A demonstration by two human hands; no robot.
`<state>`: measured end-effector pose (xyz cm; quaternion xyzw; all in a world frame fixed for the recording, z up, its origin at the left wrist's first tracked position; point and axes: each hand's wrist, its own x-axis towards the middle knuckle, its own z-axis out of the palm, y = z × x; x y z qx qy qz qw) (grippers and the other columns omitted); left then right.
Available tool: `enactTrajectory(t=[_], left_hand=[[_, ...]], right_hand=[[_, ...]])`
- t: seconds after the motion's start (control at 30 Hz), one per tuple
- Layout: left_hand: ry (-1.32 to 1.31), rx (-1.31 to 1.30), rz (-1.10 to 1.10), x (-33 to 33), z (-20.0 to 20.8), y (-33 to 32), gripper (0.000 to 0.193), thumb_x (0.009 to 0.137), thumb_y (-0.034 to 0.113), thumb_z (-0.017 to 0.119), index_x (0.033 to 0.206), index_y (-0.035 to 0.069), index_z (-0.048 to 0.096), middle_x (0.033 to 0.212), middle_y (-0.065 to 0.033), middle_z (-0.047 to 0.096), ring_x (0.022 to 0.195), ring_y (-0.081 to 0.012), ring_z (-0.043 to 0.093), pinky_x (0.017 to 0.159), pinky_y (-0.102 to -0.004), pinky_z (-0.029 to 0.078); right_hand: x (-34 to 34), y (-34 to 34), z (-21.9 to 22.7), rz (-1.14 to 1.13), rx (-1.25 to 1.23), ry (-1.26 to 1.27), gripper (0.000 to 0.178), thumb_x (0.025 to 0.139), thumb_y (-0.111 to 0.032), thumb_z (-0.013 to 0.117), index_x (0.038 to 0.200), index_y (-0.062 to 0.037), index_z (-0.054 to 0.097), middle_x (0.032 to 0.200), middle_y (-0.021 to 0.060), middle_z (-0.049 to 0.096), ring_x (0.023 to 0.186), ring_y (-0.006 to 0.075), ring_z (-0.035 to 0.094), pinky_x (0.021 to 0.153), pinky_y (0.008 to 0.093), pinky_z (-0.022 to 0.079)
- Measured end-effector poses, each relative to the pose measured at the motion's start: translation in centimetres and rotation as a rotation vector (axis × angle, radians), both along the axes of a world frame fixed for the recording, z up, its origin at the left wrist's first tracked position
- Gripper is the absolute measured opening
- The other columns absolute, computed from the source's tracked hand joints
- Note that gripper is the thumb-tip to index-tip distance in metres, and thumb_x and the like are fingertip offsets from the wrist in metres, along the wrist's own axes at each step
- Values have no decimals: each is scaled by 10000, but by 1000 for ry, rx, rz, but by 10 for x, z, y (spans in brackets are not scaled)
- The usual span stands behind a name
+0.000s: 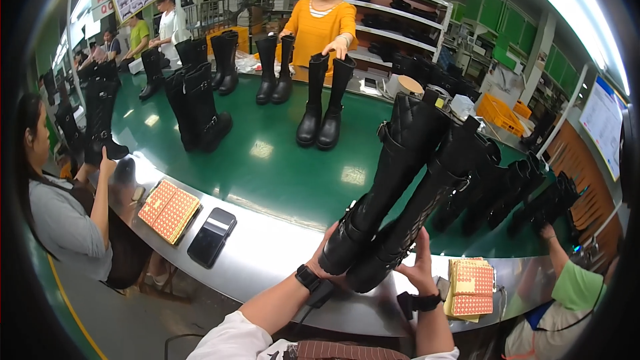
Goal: The recorder is inspecting, checking zippers, comparing, and wiping down a pair of black quilted boots on a manufacturing conveyor belt.
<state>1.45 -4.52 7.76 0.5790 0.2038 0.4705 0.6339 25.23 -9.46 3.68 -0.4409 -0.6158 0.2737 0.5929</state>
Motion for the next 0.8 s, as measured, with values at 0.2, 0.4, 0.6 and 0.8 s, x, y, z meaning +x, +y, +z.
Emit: enactTrajectory(t=[0.2,0.4,0.6,0.8], left_hand=[[-693,-674,-544,6,2,-12,466,1013,182,462,1452,57,374,1429,-96,478,1247,-207,534,1088,-354,417],[-311,-105,-566,-3,-23,-13,501,975,192,571,1422,37,406,1413,-102,489,1226,-178,514,1037,-328,430],[-640,-1048,-750,3,-80,12,582,968,454,510,1416,96,409,1284,-109,585,1160,-233,577,1041,-389,431],[-280,-969,-126,-2,-86,22,429,976,391,481,1267,78,509,1092,-125,607,944,-207,594,876,-339,486]], right_hand=[[16,-13,98,590,-452,-129,920,595,-168,933,1357,36,461,1377,155,490,1327,273,421,1115,414,316],[-18,-22,128,655,-308,-503,773,653,-76,881,1318,38,503,1318,109,568,1198,228,545,1018,357,431],[-30,14,104,345,-422,-25,675,732,36,771,1325,24,450,1269,85,583,1175,184,545,994,330,448],[6,194,84,-296,-507,-24,599,736,-167,799,1197,105,528,1257,188,557,1131,278,567,992,367,453]])
